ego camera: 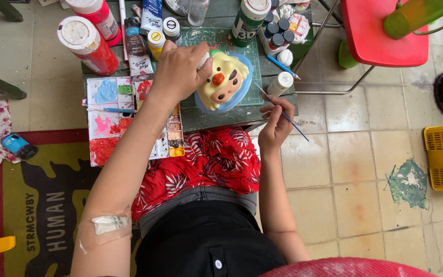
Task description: The person sits on the floor with a paint palette and paints a ceramic duck figurine using a brush, dipping into paint wells and applying color to the duck's body, face and details, steadying or turning the figurine with the other hand.
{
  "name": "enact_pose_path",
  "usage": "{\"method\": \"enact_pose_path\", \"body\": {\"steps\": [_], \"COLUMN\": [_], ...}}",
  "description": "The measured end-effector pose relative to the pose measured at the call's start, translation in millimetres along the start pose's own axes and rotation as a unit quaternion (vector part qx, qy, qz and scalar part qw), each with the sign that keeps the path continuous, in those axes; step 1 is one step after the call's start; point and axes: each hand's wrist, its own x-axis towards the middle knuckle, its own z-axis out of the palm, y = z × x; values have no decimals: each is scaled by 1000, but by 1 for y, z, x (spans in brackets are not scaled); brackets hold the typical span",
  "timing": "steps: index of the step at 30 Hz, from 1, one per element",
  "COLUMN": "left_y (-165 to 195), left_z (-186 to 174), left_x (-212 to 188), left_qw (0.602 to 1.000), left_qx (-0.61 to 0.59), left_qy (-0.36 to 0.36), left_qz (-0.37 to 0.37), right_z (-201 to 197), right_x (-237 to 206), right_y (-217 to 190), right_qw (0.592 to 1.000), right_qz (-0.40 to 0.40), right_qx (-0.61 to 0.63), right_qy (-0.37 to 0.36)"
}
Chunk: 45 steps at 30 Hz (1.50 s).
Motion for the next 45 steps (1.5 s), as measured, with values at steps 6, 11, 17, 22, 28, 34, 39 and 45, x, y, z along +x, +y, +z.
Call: {"method": "enact_pose_path", "body": {"steps": [6, 11, 17, 22, 28, 34, 39, 45], "left_y": [2, 4, 7, 6, 7, 9, 11, 14], "left_z": [-2, -1, 1, 1, 3, 3, 5, 11], "left_x": [-2, -2, -2, -4, -5, -9, -9, -9], "left_qw": [1000, 1000, 1000, 1000, 1000, 999, 999, 999], "left_qx": [-9, -11, -12, -14, -25, -35, -36, -43], "left_qy": [-3, -1, 9, -1, -8, -11, -18, -9], "left_qz": [2, 6, 8, 9, 11, 10, 10, 20], "right_z": [1, -7, -7, -13, -17, -23, -29, -37], "right_x": [-1, -4, -1, -15, -8, -8, -8, -17], "right_y": [-1, 0, 9, 12, 10, 7, 11, 18], "right_qw": [999, 998, 999, 998, 999, 999, 997, 990], "right_qz": [4, 5, 13, -17, -7, 14, 29, 73], "right_qx": [30, 54, 25, 66, 38, 51, 69, 117], "right_qy": [-37, -17, -28, -11, -7, -1, 11, 31]}}
